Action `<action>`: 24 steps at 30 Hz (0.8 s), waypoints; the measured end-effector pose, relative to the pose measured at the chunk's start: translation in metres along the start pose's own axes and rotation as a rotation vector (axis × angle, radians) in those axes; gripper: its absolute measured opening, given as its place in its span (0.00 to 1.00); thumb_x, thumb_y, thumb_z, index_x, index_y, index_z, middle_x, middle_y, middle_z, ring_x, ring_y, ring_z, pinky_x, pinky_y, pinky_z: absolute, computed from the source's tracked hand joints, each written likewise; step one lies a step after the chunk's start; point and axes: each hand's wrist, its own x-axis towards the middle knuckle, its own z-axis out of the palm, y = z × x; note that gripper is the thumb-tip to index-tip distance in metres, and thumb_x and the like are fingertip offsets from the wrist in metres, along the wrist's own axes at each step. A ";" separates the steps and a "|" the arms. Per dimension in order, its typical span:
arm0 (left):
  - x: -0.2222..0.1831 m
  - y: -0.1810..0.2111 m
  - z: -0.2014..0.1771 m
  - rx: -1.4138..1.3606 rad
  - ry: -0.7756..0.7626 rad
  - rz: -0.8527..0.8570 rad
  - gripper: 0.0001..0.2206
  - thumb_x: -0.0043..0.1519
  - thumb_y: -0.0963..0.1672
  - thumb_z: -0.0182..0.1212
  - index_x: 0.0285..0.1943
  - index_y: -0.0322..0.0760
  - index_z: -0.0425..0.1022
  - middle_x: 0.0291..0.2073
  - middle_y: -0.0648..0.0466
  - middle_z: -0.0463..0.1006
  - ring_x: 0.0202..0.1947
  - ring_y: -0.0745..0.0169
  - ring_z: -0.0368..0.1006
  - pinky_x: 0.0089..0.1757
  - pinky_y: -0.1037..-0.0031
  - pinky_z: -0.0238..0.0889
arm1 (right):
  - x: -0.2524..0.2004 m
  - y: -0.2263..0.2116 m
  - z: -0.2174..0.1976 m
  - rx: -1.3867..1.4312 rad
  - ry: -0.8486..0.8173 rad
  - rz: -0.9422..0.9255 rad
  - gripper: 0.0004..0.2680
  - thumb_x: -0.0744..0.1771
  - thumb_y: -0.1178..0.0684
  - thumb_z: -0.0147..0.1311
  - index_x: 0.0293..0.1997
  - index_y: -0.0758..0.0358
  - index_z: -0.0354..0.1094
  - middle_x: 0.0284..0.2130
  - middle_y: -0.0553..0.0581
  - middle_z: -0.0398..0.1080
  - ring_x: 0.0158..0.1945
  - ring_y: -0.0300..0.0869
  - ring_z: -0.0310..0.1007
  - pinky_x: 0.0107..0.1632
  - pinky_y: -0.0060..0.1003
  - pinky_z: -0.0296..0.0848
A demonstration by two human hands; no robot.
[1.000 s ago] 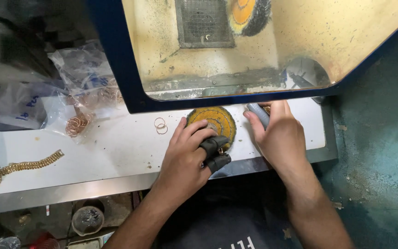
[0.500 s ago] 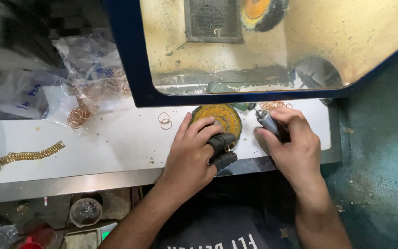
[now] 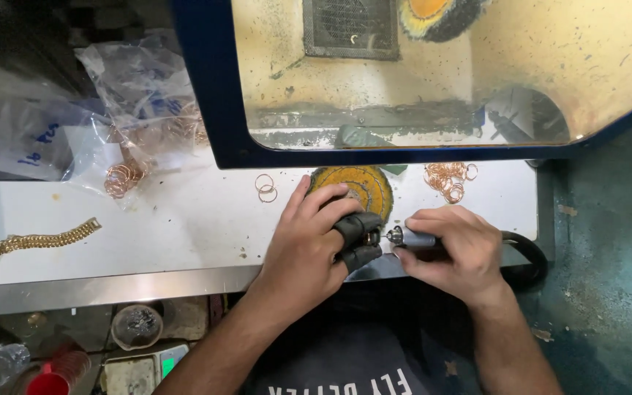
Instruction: Polishing small metal jewelry rings using a hand-held rotary tool and a stationary polishing wheel inside a protective enclosure.
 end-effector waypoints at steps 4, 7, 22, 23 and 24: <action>0.000 0.000 0.000 0.017 0.005 0.004 0.10 0.56 0.44 0.70 0.38 0.31 0.85 0.50 0.54 0.79 0.63 0.44 0.68 0.67 0.37 0.42 | 0.008 -0.001 0.002 0.050 -0.022 -0.040 0.12 0.60 0.49 0.72 0.41 0.60 0.77 0.33 0.52 0.80 0.35 0.49 0.79 0.38 0.41 0.77; 0.001 0.000 0.000 0.009 0.000 0.001 0.10 0.57 0.45 0.70 0.39 0.32 0.85 0.50 0.55 0.79 0.63 0.45 0.67 0.67 0.37 0.41 | 0.009 0.000 0.003 0.076 -0.028 -0.033 0.11 0.61 0.50 0.71 0.41 0.61 0.77 0.34 0.53 0.80 0.35 0.50 0.79 0.38 0.42 0.77; 0.003 0.001 -0.002 0.040 0.007 0.023 0.11 0.56 0.46 0.71 0.42 0.36 0.84 0.51 0.58 0.79 0.64 0.45 0.67 0.67 0.37 0.41 | 0.009 0.005 0.000 0.147 -0.080 -0.004 0.11 0.60 0.50 0.71 0.41 0.59 0.77 0.32 0.51 0.80 0.35 0.47 0.79 0.35 0.38 0.78; 0.001 -0.002 0.001 0.045 0.003 0.023 0.11 0.56 0.46 0.71 0.42 0.36 0.85 0.51 0.58 0.79 0.64 0.45 0.67 0.67 0.37 0.41 | 0.009 0.005 0.000 0.144 -0.076 -0.005 0.11 0.61 0.50 0.70 0.41 0.59 0.77 0.33 0.51 0.80 0.35 0.47 0.79 0.35 0.38 0.78; -0.002 -0.004 0.004 0.049 0.000 0.021 0.11 0.56 0.46 0.71 0.42 0.37 0.85 0.51 0.58 0.79 0.64 0.46 0.67 0.67 0.37 0.41 | 0.010 0.005 0.001 0.141 -0.074 -0.005 0.10 0.61 0.50 0.70 0.42 0.60 0.77 0.33 0.51 0.80 0.35 0.48 0.79 0.35 0.38 0.78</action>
